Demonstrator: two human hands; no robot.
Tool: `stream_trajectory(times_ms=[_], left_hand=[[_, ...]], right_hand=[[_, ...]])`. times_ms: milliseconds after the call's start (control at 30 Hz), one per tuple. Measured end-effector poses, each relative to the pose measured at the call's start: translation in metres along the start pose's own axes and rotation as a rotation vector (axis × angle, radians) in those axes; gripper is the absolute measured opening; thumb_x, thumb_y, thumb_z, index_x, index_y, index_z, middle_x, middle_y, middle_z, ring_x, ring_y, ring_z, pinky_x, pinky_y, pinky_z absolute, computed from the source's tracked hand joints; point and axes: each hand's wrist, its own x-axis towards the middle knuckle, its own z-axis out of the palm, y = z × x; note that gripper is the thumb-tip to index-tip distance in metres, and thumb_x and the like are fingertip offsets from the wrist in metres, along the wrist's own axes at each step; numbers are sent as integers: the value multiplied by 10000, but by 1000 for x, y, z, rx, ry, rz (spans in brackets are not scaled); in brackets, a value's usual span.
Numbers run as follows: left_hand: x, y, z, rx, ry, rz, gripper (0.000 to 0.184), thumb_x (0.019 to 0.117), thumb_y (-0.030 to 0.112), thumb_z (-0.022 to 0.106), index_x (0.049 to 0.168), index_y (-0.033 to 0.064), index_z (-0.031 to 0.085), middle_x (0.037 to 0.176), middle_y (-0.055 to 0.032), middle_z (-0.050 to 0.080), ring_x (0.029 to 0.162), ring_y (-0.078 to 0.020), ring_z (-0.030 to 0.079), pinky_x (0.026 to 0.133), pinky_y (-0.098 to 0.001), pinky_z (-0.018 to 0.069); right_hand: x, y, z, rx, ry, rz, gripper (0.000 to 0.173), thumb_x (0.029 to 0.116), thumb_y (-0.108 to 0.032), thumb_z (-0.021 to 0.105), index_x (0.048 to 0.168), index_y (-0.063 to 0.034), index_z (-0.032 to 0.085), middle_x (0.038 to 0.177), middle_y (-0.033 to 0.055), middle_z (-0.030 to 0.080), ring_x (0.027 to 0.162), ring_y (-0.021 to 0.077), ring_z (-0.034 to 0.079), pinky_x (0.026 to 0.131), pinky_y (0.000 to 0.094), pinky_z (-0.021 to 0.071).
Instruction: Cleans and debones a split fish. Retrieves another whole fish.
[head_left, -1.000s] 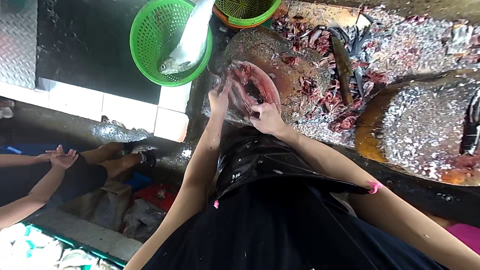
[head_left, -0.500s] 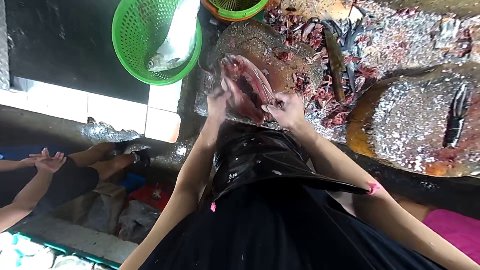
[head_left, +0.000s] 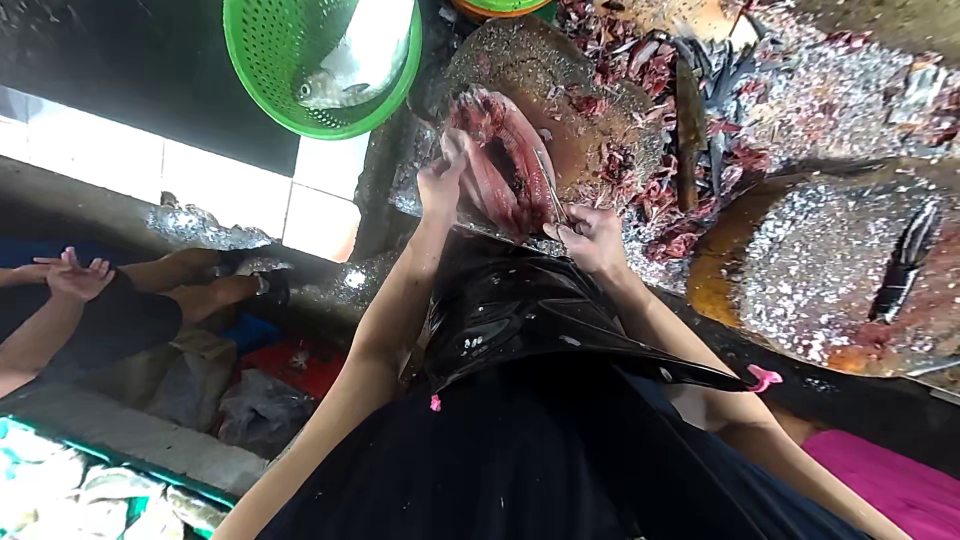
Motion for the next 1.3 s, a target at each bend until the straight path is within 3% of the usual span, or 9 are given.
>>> stream_trajectory(times_ms=[200,433,667,867,967,1067,1133,1233,1300], left_hand=[[-56,-30,12,-126,-236,57,630,679,-144,813,1266,-69,598,1137,-201,716,1028,-294,726,880,-479,635],[-72,-46,18,-62,-260,125,356,785,-51,813,1114,-75,678,1024,-173,753,950,-260,748,883,-454,635],[-32,-21,6,-52,-27,13,251,950,181,729,1102,-14,682,963,-143,716,817,-246,709,698,-445,621],[-61,-35,19,-132,-215,162,806,600,-151,859,1340,-64,552,1189,-197,711,1092,-298,714,934,-478,624],[-43,-24,8,-70,-86,98,377,814,31,820,1156,-40,679,1050,-166,733,951,-264,723,824,-465,626],[-22,-8,-4,-27,38,11,296,961,224,730,1145,-6,705,1036,-149,735,918,-244,716,795,-451,612],[-27,-7,-6,-63,-41,53,257,891,92,771,1110,-12,687,1015,-144,721,902,-241,702,768,-433,606],[-47,-13,-8,-141,-221,104,501,712,-148,765,1179,-39,620,1055,-168,706,952,-262,711,815,-446,627],[-55,-19,-8,-150,-264,126,463,724,-155,749,1158,-49,630,1034,-163,718,941,-254,716,838,-444,621]], right_hand=[[-2,2,-7,79,7,-37,294,895,-318,740,1102,-110,764,706,-6,653,552,100,532,556,374,476],[-7,5,-25,69,-34,-95,333,894,-307,749,1133,-76,750,779,4,689,587,69,559,575,312,505],[-12,15,-35,105,-65,-92,332,890,-266,748,1151,-60,741,782,0,682,572,56,539,561,290,491],[-21,6,-33,297,-160,-109,275,909,-155,716,1150,-22,731,915,30,747,724,34,672,699,237,590],[-23,6,-32,292,-178,-100,300,909,-187,740,1162,-27,733,901,33,745,704,46,663,679,248,582],[-25,2,-29,309,-180,-118,283,915,-183,735,1151,-26,732,890,29,738,695,38,652,665,240,570],[-24,-4,-27,344,-211,-130,258,916,-134,709,1148,-24,734,911,28,747,711,34,664,665,230,578],[-21,-14,-23,376,-307,-135,248,898,-109,720,1130,-26,744,928,41,759,745,63,696,701,258,606],[-17,-16,-18,285,-362,-148,252,880,-185,745,1099,-60,760,850,18,745,687,64,666,661,287,578]])
